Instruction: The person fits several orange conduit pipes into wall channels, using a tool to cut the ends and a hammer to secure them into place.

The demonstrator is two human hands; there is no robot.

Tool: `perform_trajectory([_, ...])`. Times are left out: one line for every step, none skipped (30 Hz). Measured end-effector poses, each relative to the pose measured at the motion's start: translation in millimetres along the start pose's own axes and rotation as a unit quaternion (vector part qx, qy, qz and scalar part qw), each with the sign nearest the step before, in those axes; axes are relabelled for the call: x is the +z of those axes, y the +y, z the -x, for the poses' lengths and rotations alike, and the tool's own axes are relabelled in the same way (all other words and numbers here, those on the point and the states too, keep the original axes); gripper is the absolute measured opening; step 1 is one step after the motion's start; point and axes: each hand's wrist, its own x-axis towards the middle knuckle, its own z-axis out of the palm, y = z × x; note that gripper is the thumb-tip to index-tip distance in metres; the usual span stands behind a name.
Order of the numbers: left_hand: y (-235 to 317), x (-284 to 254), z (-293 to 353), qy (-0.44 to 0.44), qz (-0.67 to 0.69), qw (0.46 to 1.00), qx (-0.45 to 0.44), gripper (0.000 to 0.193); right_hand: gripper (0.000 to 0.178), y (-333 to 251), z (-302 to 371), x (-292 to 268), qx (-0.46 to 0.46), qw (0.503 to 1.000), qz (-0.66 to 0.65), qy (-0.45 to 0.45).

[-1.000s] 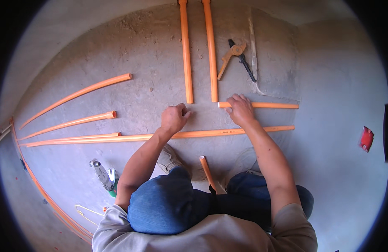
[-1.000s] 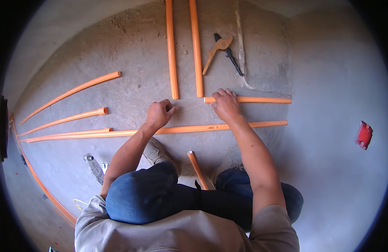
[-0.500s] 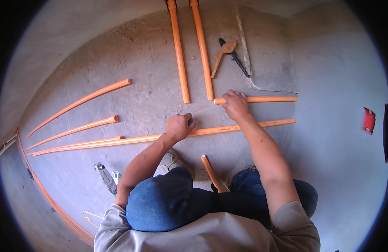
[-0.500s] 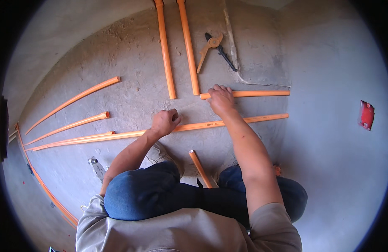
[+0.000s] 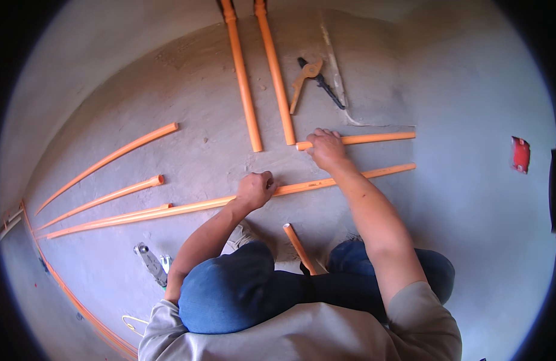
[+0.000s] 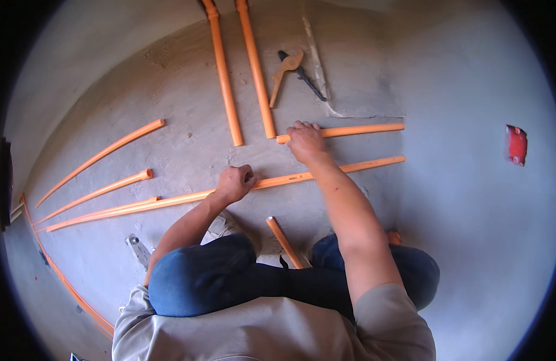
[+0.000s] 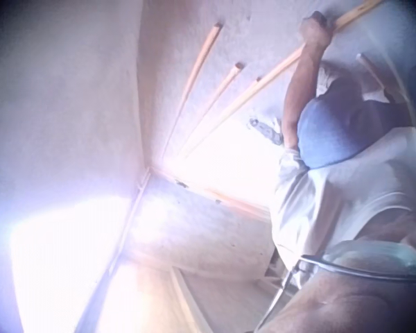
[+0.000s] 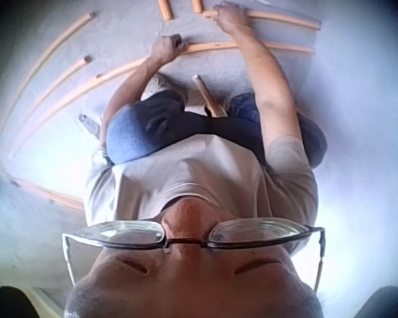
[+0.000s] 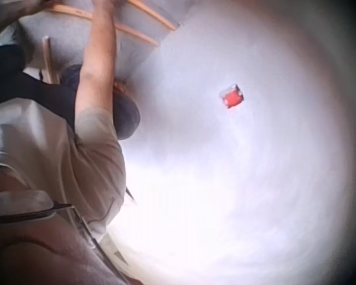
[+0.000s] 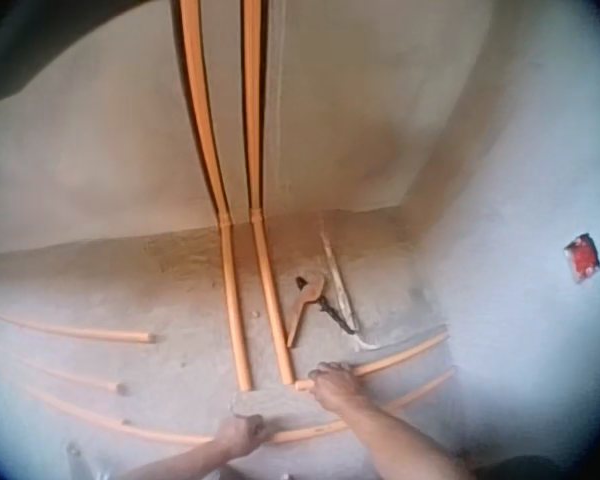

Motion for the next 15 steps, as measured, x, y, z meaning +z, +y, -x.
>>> perform_trajectory([-1.4,-0.7,1.1,-0.004,0.002,1.0,0.006,0.023,0.021,-1.0,0.1,0.6,-0.006,1.0,-0.002,-0.003])
perform_trajectory([-1.7,-3.4,3.0,-0.008,0.001,1.0,-0.008,0.023,0.021,-1.8,-0.1,1.4,0.001,1.0,0.001,-0.004])
perform_trajectory([-0.1,-3.9,2.6,-0.013,-0.001,1.0,-0.024,0.023,0.021,-3.3,-0.8,2.7,-0.002,1.0,0.0,-0.008])
perform_trajectory([0.7,-4.2,2.1,-0.013,0.0,1.0,-0.023,0.023,0.021,-4.8,-2.7,4.3,-0.011,1.0,-0.003,-0.012])
perform_trajectory([0.9,-4.6,2.1,-0.012,-0.001,1.0,-0.024,0.023,0.021,-2.9,-2.1,4.2,-0.011,1.0,-0.003,-0.012])
perform_trajectory([0.6,-5.1,2.6,-0.012,-0.003,1.0,-0.026,0.023,0.024,-0.1,-0.9,3.7,-0.003,1.0,-0.003,-0.011])
perform_trajectory([0.1,-6.4,3.3,-0.01,-0.005,0.999,-0.031,0.023,0.026,-1.6,-1.3,3.7,0.002,1.0,-0.005,-0.009])
perform_trajectory([1.3,-5.9,2.0,-0.006,-0.003,1.0,-0.019,0.023,0.026,-1.9,-1.4,3.0,-0.004,1.0,-0.008,-0.01])
perform_trajectory([2.0,-6.0,1.4,-0.002,-0.001,1.0,-0.007,0.024,0.026,-1.1,-0.9,1.6,0.002,1.0,-0.007,-0.014])
perform_trajectory([3.2,-6.1,0.2,-0.001,-0.002,1.0,-0.011,0.024,0.026,1.2,-0.1,1.2,0.009,1.0,-0.005,-0.017])
perform_trajectory([4.2,-6.5,-0.6,-0.008,0.002,1.0,-0.012,0.024,0.026,1.4,-0.1,1.9,0.005,1.0,-0.006,-0.017])
perform_trajectory([4.4,-7.8,-0.5,-0.015,0.005,1.0,-0.012,0.025,0.026,1.2,-0.4,2.8,0.006,1.0,-0.008,-0.015])
perform_trajectory([2.9,-8.1,-0.3,-0.014,0.005,1.0,-0.015,0.025,0.026,0.1,-0.8,2.6,0.008,1.0,-0.009,-0.012])
perform_trajectory([1.6,-8.4,0.0,-0.025,-0.005,0.999,-0.021,0.026,0.026,-1.2,-1.5,2.5,0.005,1.0,-0.01,-0.012])
perform_trajectory([0.5,-8.5,0.2,-0.037,-0.015,0.999,-0.027,0.028,0.027,-2.2,-2.2,2.3,0.005,1.0,-0.009,-0.016])
